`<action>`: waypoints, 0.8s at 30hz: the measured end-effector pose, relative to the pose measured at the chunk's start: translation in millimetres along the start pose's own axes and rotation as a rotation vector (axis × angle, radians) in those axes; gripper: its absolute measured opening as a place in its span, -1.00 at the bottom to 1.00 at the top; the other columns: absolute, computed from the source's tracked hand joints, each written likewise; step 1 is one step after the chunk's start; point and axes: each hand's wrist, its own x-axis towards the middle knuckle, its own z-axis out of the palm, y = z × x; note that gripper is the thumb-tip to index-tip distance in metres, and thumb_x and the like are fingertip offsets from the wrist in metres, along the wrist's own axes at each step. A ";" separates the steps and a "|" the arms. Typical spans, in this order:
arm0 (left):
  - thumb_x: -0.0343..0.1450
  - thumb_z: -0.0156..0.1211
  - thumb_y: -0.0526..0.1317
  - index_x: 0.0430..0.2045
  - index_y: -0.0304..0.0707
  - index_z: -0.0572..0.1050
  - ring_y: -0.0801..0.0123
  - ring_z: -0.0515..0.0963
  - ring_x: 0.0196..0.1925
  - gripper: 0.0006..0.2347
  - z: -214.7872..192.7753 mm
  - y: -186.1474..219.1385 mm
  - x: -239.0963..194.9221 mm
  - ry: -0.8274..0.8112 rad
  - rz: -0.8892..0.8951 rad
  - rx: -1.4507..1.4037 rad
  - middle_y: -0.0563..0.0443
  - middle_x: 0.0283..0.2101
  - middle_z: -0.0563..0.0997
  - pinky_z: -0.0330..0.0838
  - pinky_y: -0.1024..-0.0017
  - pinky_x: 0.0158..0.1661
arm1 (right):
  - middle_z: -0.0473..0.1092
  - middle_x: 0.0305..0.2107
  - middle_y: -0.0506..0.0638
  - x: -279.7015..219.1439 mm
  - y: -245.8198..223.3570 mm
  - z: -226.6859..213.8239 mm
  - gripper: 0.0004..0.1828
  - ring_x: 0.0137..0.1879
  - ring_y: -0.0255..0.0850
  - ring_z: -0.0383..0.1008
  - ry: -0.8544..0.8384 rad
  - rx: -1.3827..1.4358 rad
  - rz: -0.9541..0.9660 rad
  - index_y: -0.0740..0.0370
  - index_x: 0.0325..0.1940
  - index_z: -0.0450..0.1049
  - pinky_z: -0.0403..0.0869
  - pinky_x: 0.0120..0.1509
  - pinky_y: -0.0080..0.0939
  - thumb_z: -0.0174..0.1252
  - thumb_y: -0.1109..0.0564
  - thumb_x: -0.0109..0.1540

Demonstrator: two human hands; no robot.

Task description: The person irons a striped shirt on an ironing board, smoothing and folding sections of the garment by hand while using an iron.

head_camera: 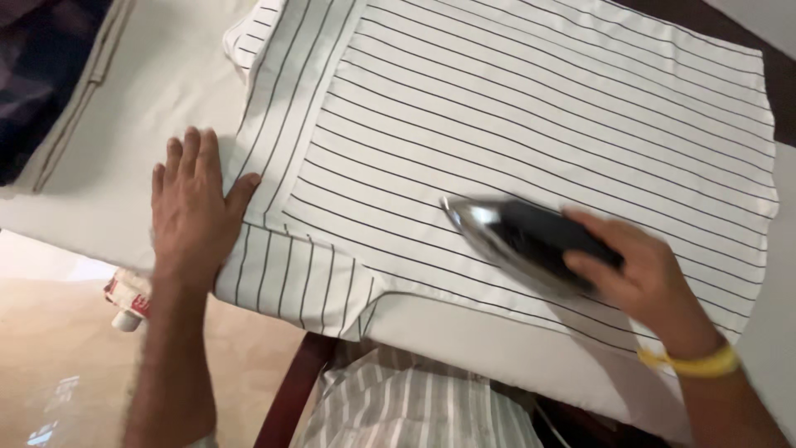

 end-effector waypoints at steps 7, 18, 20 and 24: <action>0.45 0.26 -0.04 -0.20 -0.45 0.42 -0.25 0.11 0.52 -0.64 -4.9 10.1 -54.8 0.115 -0.163 -0.099 -0.46 0.40 0.26 -0.08 -0.17 0.42 | 0.53 0.05 0.16 109.8 -78.5 58.6 -0.46 0.09 -0.15 0.56 -0.066 0.229 -0.409 0.23 0.36 0.40 0.52 0.19 -0.23 0.29 0.13 0.30; 0.45 0.22 -0.13 -0.70 -0.40 0.44 -0.30 -0.12 0.57 -0.66 -11.4 -1.6 -85.3 0.058 -0.236 -0.242 -0.40 0.49 0.12 -0.36 -0.20 0.41 | 0.57 -0.18 0.05 191.4 -175.8 162.3 -0.43 -0.14 -0.16 0.60 -0.184 0.135 -0.635 0.07 0.37 0.42 0.55 -0.02 -0.16 0.30 0.01 0.27; 0.46 0.22 -0.13 -0.68 -0.41 0.45 -0.29 -0.10 0.57 -0.67 -9.9 -4.6 -84.4 0.074 -0.220 -0.249 -0.38 0.50 0.14 -0.35 -0.19 0.42 | 0.57 -0.19 0.04 191.8 -181.0 168.0 -0.41 -0.15 -0.16 0.61 -0.231 0.166 -0.664 0.03 0.37 0.41 0.55 -0.04 -0.17 0.30 -0.01 0.25; 0.45 0.22 -0.15 -0.63 -0.42 0.49 -0.27 -0.03 0.58 -0.70 -1.1 -7.9 -86.8 0.109 -0.214 -0.184 -0.35 0.50 0.19 -0.33 -0.20 0.44 | 0.56 -0.24 0.03 184.6 -185.1 170.8 -0.42 -0.19 -0.12 0.57 -0.203 0.097 -0.675 -0.01 0.36 0.41 0.51 -0.08 -0.17 0.31 -0.04 0.26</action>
